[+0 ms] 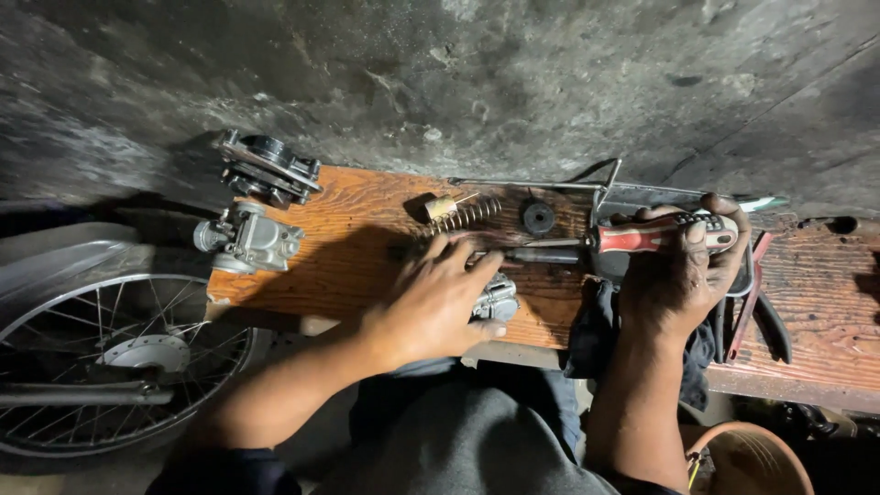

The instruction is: The person assembles a motorcycle carburetor on a wooden workbench. They insert a small component into the carburetor body, attach a metal cover, and use a screwdriver to tighten the screws securing the cover.

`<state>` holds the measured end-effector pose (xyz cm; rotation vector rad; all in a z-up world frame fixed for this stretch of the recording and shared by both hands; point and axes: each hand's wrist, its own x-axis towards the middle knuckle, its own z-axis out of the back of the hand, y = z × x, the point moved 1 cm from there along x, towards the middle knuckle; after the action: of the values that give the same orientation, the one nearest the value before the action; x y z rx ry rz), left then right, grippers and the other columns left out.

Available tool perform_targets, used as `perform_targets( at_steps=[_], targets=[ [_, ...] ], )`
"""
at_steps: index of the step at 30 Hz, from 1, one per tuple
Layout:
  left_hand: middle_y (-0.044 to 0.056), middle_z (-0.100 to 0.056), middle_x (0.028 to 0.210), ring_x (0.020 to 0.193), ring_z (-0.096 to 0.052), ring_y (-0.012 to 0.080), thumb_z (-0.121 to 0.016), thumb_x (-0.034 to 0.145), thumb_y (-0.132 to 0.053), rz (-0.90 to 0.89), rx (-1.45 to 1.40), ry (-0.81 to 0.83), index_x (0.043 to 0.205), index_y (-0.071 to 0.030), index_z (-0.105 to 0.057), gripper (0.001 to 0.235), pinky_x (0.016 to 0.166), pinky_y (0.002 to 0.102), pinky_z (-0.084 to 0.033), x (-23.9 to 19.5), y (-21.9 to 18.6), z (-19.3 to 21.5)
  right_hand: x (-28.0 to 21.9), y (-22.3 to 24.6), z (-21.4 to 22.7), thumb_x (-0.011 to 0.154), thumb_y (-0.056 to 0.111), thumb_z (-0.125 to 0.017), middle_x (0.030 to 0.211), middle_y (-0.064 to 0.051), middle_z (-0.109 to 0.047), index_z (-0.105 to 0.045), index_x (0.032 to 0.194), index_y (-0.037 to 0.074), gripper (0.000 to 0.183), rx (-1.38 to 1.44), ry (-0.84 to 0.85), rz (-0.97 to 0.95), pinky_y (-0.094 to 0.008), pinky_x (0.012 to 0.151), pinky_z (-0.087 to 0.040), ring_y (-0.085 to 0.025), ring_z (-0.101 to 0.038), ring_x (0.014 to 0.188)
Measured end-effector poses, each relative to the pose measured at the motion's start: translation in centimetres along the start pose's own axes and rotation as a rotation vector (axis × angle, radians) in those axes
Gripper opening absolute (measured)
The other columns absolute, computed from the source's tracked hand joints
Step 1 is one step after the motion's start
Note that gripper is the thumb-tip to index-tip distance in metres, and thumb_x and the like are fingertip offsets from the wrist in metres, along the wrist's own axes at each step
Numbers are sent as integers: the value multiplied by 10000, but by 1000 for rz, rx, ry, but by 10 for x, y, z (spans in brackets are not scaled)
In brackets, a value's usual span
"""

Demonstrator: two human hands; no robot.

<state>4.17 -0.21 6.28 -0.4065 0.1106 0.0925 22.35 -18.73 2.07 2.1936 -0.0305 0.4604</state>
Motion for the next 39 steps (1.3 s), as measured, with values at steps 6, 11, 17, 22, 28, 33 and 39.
perform_targets(
  at_steps=[6,11,17,22,28,33,39],
  targets=[
    [251,-366,1578,1451,-329,444,-770,860,-461,106,-257,185,1543,-130,-378,854,1133,618,-294,0,4,-1,1,3,-1,949,348,-805,961,-147,-675,-536,1281,151,471,-5,3,-17,-378,879,-576,-246,-705,900],
    [163,-555,1412,1310,-487,368,-899,723,-358,19,-341,-77,1439,-165,-504,841,1086,559,-391,-14,11,-4,0,4,1,940,343,-809,961,-185,-679,-528,1287,143,489,64,-8,-32,-452,856,-613,-279,-700,911],
    [165,-620,1300,1258,-591,320,-934,705,-262,-263,-393,-545,1285,-67,-606,695,1141,434,-434,-23,16,-14,-2,1,7,1006,354,-757,1004,-179,-681,-519,1338,152,456,189,66,-34,-501,828,-630,-297,-679,907],
    [122,-661,1268,1218,-617,296,-876,769,-300,-301,-423,-682,1288,-82,-610,622,1104,427,-443,-21,16,-32,-4,-1,7,989,385,-772,993,-204,-674,-489,1363,147,525,158,84,-9,-479,781,-643,-299,-674,826],
    [122,-607,1396,1285,-580,263,-873,764,-247,-243,-601,-613,1434,-85,-481,793,1168,370,-417,-17,25,-63,-3,1,4,992,398,-754,964,-187,-674,-481,1380,143,539,168,69,-26,-496,773,-642,-288,-675,872],
    [152,-571,1444,1346,-570,292,-894,803,-241,-307,-608,-652,1474,-16,-430,846,1227,386,-419,-19,26,-65,-6,-2,0,1032,396,-715,990,-205,-666,-457,1393,138,513,67,101,54,-432,726,-620,-256,-652,788],
    [115,-668,1244,1166,-653,278,-847,789,-447,-358,-385,-833,1276,-26,-583,696,1100,408,-471,-16,23,-57,-10,-7,-8,968,433,-782,942,-219,-641,-442,1390,144,615,-8,156,75,-363,710,-577,-244,-648,801]
  ],
)
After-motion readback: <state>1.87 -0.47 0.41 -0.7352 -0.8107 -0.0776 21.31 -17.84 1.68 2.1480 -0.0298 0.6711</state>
